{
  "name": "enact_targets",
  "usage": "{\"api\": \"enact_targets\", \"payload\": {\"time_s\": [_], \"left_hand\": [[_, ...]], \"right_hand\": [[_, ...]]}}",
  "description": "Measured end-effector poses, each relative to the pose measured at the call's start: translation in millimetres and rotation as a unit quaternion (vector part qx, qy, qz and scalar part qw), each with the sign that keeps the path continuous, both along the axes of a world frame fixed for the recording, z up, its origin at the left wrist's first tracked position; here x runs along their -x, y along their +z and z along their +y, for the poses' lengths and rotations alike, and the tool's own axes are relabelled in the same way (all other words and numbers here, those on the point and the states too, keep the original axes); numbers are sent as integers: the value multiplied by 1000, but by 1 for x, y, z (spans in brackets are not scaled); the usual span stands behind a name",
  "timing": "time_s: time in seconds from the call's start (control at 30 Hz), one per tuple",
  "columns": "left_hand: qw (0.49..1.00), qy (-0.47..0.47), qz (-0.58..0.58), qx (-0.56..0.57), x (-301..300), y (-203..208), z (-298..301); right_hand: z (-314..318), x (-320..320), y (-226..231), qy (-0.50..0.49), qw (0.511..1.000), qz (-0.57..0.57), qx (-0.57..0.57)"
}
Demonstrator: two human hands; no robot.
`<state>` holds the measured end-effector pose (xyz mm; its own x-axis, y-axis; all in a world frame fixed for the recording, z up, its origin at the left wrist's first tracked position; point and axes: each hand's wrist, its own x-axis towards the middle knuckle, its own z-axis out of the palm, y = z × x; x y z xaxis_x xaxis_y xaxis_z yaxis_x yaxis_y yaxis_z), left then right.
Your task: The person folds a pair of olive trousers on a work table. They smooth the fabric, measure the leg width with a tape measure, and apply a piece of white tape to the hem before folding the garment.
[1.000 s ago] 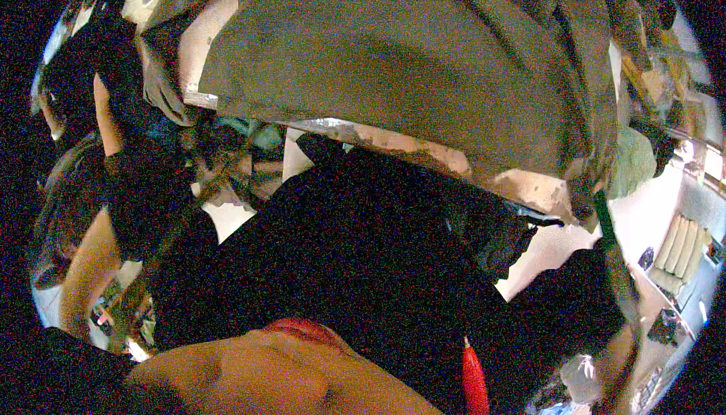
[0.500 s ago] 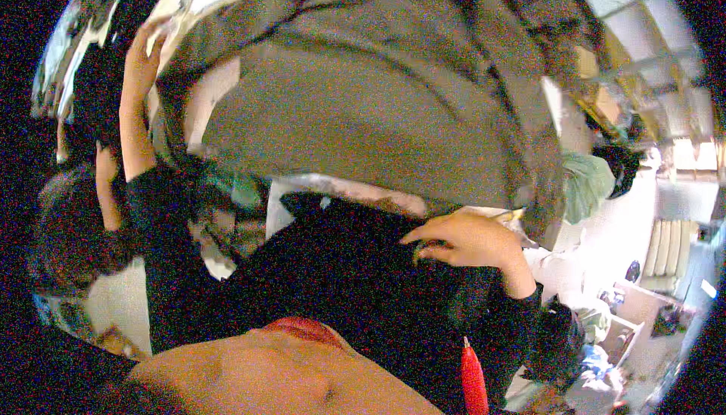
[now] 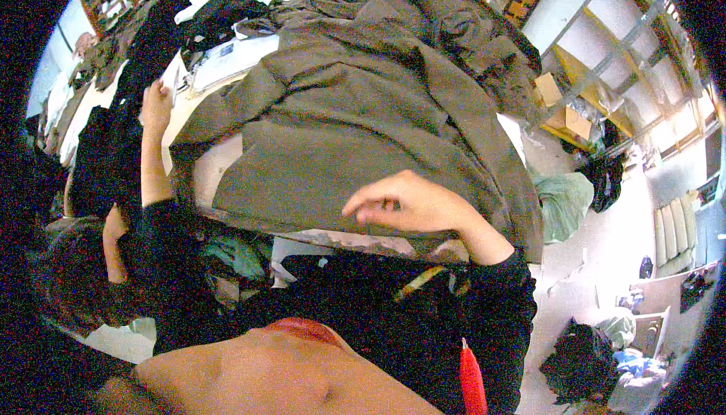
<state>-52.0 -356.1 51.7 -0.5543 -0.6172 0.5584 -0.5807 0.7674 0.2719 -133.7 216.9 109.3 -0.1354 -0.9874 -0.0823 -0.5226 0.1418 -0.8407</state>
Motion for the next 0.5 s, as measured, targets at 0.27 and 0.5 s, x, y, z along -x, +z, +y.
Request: {"api": "enact_targets", "payload": {"time_s": [0.27, 0.5], "left_hand": [[739, -593, 93, -308, 43, -5, 265], [526, -728, 4, -440, 69, -14, 314]], "right_hand": [[-73, 34, -21, -343, 904, -97, 238], [-46, 68, -50, -383, 863, 174, 281]]}}
